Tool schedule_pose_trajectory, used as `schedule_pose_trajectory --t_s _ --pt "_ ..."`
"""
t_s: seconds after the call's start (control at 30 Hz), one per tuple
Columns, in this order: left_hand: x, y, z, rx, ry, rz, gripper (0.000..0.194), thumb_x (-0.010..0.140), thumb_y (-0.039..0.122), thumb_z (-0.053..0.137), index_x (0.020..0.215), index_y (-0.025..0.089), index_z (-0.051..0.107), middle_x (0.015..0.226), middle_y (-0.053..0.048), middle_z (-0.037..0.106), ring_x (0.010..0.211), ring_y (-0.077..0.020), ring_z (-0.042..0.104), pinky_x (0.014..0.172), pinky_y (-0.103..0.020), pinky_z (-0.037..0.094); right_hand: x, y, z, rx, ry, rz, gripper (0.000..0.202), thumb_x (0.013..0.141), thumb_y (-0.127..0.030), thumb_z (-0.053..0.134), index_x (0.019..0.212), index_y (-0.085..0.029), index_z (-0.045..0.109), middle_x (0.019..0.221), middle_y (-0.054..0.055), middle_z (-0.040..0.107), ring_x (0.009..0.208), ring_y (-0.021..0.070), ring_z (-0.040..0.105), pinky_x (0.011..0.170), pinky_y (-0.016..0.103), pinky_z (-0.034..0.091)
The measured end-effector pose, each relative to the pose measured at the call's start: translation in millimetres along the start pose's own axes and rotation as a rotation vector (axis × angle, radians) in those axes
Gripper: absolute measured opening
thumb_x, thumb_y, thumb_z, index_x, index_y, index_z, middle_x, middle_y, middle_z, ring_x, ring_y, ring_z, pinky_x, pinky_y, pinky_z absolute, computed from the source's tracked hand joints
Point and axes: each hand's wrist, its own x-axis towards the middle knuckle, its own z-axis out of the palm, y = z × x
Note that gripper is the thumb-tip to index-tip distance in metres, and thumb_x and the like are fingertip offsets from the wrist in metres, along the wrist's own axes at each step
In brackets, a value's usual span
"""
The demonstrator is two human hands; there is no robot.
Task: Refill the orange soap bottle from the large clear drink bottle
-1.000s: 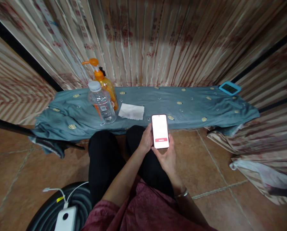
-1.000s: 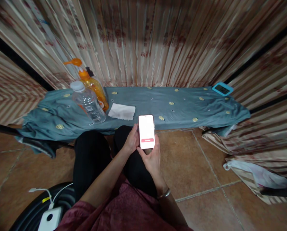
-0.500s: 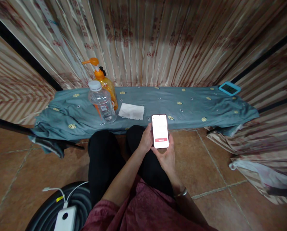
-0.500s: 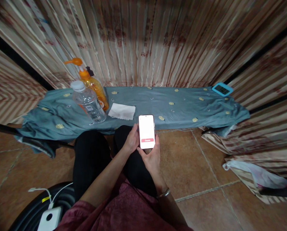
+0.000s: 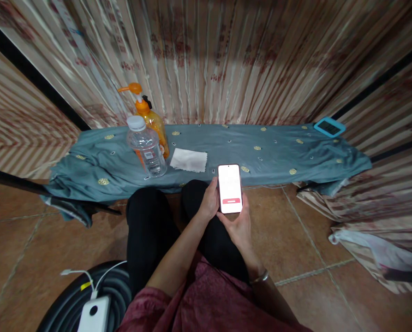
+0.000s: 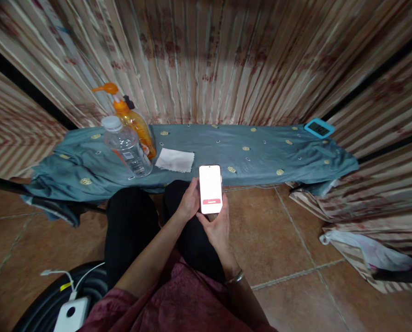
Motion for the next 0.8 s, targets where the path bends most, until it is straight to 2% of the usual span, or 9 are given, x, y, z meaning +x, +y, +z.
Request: schedule_pose_trajectory --t_s 0.17,0.4,0.8 --pt "-0.5 0.8 -0.7 -0.002 -0.008 -0.005 0.040 0.091 0.050 0.062 0.112 0.016 0.071 0.113 -0.010 0.078 0.122 -0.0291 0.067 0.112 -0.042 0.046 -0.3 1.7 0.6 -0.002 0.005 -0.003 0.102 0.070 -0.053 0.077 0.151 -0.009 0.032 0.154 0.025 0.042 0.143 0.0336 0.041 0.118 0.052 0.032" --pt "-0.1 0.5 -0.5 0.007 -0.007 -0.007 0.040 0.092 0.050 0.061 0.110 0.016 0.072 0.113 -0.010 0.078 0.122 -0.0290 0.067 0.112 -0.042 0.046 -0.4 1.1 1.5 -0.005 0.012 -0.002 0.103 0.071 -0.052 0.076 0.151 -0.005 0.031 0.154 0.026 0.042 0.143 0.0345 0.041 0.118 0.052 0.032" --pt "-1.4 2.0 1.0 0.010 -0.002 -0.002 0.041 0.090 0.051 0.064 0.107 0.015 0.072 0.114 -0.011 0.077 0.123 -0.0303 0.066 0.112 -0.043 0.046 0.4 3.0 2.9 -0.011 0.016 -0.015 0.098 0.071 -0.050 0.077 0.150 -0.011 0.033 0.152 0.024 0.046 0.140 0.0335 0.045 0.117 0.053 0.033"
